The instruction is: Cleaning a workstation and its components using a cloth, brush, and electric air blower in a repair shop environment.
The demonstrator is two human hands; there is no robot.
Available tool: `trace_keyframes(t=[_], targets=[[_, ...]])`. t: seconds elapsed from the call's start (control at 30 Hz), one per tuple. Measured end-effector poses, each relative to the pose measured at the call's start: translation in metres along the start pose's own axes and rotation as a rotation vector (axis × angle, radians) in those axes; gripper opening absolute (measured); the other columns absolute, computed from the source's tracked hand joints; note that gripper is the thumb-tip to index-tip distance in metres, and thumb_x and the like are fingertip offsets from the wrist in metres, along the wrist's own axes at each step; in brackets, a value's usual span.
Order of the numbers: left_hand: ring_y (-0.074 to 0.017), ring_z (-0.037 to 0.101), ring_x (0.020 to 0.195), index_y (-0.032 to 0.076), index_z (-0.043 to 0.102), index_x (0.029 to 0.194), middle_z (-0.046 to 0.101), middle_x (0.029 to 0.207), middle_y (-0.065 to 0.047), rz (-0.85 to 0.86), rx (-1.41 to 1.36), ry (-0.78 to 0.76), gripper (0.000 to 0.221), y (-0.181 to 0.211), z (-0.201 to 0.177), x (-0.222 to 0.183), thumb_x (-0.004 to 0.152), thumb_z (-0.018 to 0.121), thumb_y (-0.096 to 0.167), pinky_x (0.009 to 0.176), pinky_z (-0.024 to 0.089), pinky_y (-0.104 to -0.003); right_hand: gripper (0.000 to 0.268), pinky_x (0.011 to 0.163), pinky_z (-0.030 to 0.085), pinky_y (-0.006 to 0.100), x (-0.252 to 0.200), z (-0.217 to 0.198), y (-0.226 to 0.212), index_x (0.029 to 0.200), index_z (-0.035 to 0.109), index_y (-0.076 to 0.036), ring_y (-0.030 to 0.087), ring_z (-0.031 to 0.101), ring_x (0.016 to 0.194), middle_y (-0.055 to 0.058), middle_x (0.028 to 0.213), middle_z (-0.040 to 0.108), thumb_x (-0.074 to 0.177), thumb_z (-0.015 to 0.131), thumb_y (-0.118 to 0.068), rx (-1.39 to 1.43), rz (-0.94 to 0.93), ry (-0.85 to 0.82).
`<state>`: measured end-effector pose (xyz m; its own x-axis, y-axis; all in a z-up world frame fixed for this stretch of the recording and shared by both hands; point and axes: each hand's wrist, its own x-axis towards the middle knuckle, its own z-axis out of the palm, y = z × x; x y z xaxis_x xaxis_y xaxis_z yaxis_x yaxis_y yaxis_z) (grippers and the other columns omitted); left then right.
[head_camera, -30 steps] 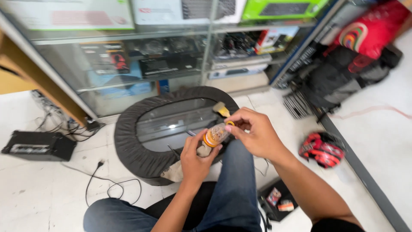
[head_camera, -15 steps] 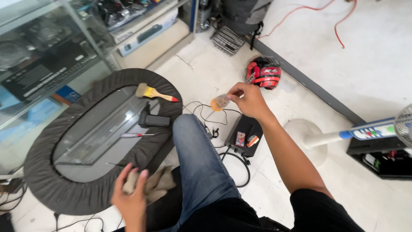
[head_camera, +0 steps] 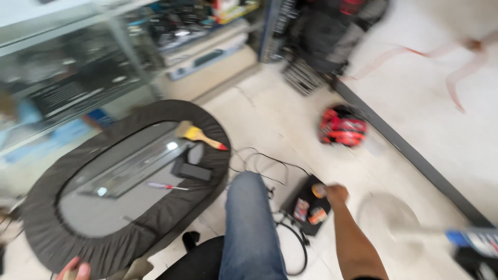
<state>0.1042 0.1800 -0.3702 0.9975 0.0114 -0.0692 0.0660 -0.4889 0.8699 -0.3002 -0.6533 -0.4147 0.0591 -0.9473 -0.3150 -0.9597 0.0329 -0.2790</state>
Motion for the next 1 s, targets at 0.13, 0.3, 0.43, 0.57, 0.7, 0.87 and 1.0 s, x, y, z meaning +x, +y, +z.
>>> trace_keyframes(t=[0.13,0.3,0.43,0.57,0.7,0.87,1.0], targets=[[-0.0170,0.056,0.076,0.009,0.074,0.131,0.062,0.083,-0.013,-0.148,-0.098,0.350,0.030,0.303,-0.002,-0.123,0.107,0.069,0.027,0.074,0.044,-0.026,0.045,0.094,0.053,0.037,-0.015,0.008,-0.005,0.107,0.085,-0.018,0.034,0.071,0.112,0.012,0.115,0.079,0.084,0.063,-0.050,-0.077,-0.070,-0.072],[-0.0133,0.054,0.074,0.014,0.078,0.119,0.063,0.076,-0.009,-0.294,-0.055,0.378,0.024,0.338,-0.012,-0.124,0.099,0.075,0.027,0.077,0.046,-0.027,0.047,0.091,0.057,0.046,-0.034,0.000,-0.040,0.119,0.078,0.002,0.044,0.073,0.106,0.025,0.115,0.078,0.098,0.044,-0.022,-0.201,-0.033,-0.114],[-0.0124,0.048,0.071,0.018,0.079,0.116,0.060,0.078,-0.002,-0.407,-0.035,0.274,0.029,0.357,-0.003,-0.112,0.091,0.077,0.034,0.071,0.043,-0.027,0.046,0.089,0.057,0.046,-0.049,-0.020,-0.063,0.120,0.077,0.006,0.044,0.072,0.108,0.026,0.118,0.078,0.088,0.054,-0.018,-0.258,-0.013,-0.184],[-0.0243,0.063,0.094,0.009,0.077,0.120,0.074,0.102,-0.013,-0.581,0.079,0.064,0.053,0.327,0.021,-0.091,0.084,0.074,0.048,0.084,0.046,-0.035,0.066,0.095,0.054,0.055,-0.056,-0.021,-0.078,0.136,0.064,0.004,0.047,0.062,0.122,0.029,0.135,0.063,0.089,0.064,-0.043,-0.241,-0.011,-0.156],[-0.0385,0.064,0.125,0.006,0.071,0.129,0.073,0.125,-0.022,-0.531,0.411,-0.180,0.094,0.281,0.071,-0.061,0.075,0.056,0.082,0.105,0.049,-0.047,0.054,0.108,0.043,0.048,-0.067,-0.015,-0.151,0.128,0.069,-0.003,0.036,0.054,0.130,0.018,0.128,0.070,0.095,0.065,-0.045,0.038,-0.535,-0.020],[-0.0422,0.071,0.105,0.000,0.076,0.101,0.076,0.106,-0.022,-0.426,0.615,-0.204,0.071,0.247,0.119,-0.037,0.084,0.068,0.068,0.084,0.059,-0.048,0.050,0.101,0.048,0.039,-0.215,-0.061,-0.328,0.119,0.070,-0.010,0.026,0.060,0.119,0.009,0.124,0.066,0.087,0.074,-0.049,0.319,-0.994,-0.164],[-0.0551,0.063,0.108,-0.003,0.065,0.113,0.071,0.108,-0.034,-0.240,0.357,-0.113,0.056,0.226,0.142,-0.031,0.088,0.055,0.046,0.096,0.049,-0.056,0.060,0.107,0.043,0.055,-0.254,-0.017,-0.422,0.147,0.048,-0.001,0.045,0.047,0.133,0.026,0.139,0.054,0.100,0.058,-0.037,0.039,-1.259,-0.237]])
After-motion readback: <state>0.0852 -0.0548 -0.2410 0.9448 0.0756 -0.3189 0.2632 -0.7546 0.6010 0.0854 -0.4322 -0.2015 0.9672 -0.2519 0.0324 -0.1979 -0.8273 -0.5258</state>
